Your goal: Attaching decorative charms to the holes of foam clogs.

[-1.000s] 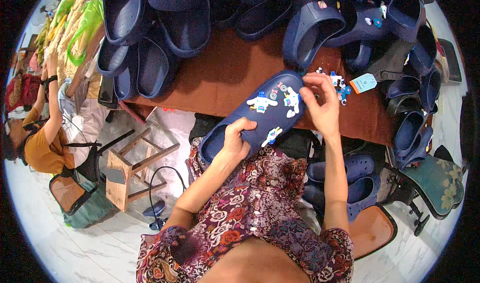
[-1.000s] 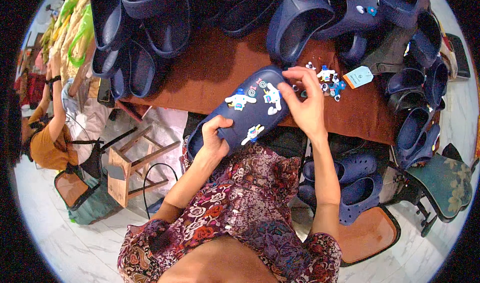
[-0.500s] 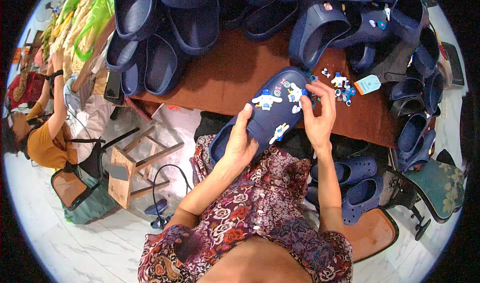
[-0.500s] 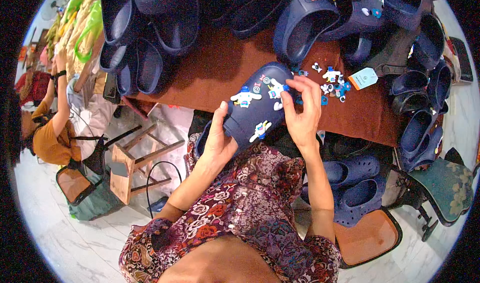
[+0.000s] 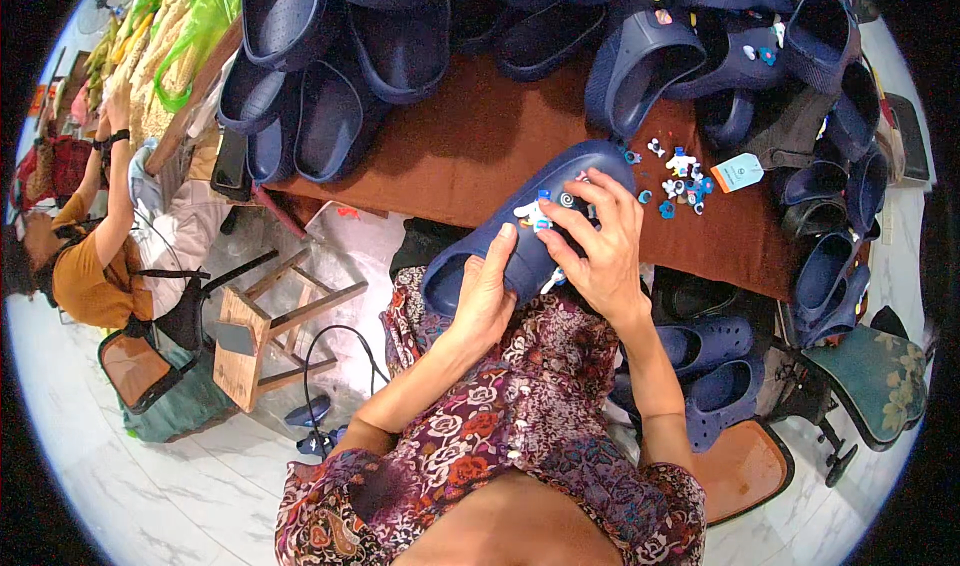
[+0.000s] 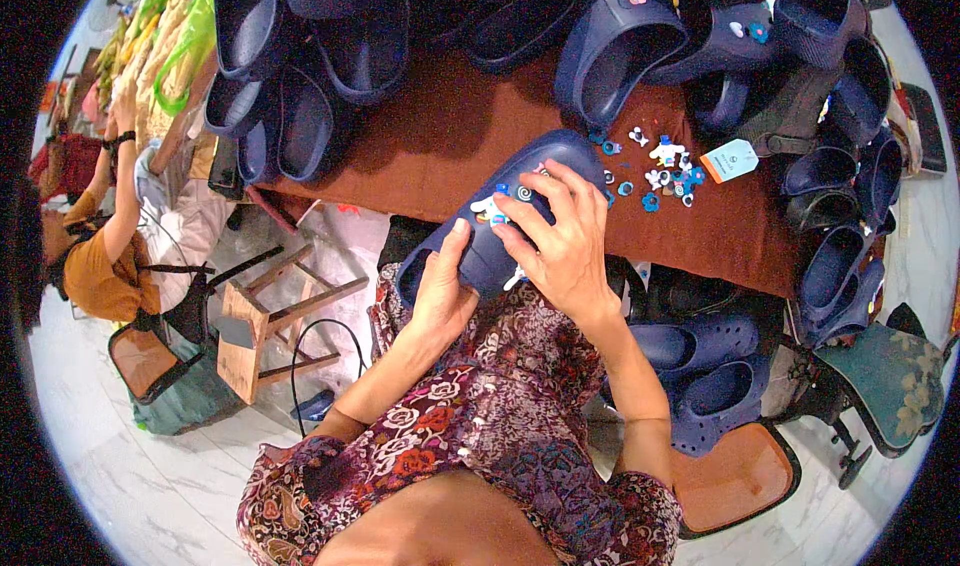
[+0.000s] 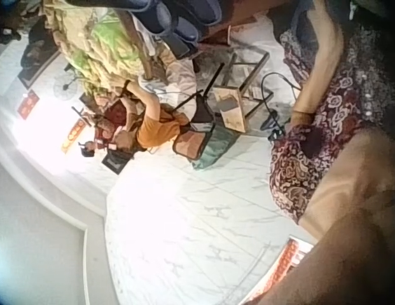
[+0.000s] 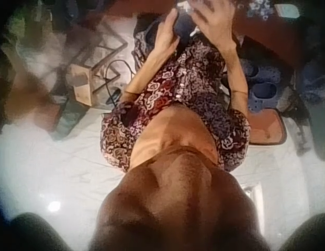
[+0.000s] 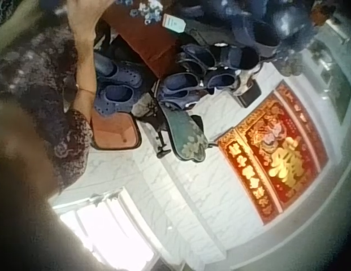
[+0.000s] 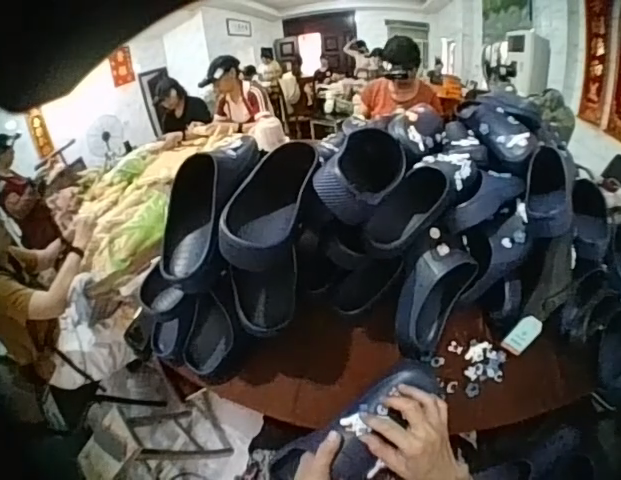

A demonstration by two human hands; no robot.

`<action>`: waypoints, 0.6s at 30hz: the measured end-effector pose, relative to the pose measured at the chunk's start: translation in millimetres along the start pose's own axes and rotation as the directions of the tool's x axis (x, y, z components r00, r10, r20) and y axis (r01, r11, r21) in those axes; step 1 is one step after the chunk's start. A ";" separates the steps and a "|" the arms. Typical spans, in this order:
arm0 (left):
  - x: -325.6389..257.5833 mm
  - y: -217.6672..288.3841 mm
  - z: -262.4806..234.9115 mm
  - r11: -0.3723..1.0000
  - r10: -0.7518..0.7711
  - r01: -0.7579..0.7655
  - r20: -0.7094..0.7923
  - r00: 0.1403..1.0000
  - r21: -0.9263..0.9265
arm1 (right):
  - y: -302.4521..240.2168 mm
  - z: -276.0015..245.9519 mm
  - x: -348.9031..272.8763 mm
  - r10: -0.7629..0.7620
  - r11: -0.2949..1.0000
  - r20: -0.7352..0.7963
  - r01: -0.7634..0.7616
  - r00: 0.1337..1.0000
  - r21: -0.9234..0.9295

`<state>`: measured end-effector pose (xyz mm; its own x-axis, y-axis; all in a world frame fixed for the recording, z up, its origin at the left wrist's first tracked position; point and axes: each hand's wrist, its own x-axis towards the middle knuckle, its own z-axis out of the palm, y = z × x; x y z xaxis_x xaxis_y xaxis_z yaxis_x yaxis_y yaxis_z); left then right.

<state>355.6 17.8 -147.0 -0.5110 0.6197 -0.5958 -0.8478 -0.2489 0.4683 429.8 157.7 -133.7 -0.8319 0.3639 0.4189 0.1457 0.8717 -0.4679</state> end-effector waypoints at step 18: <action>10.9 -4.0 -6.0 1.000 -0.011 0.010 -0.006 1.000 -0.007 | 9.2 0.0 -19.0 0.105 0.993 -0.210 -0.091 0.972 0.076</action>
<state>352.5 21.1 -159.2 -0.5028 0.6179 -0.6045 -0.8541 -0.2474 0.4576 446.9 158.8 -146.0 -0.6809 0.5141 0.5216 0.1794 0.8076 -0.5618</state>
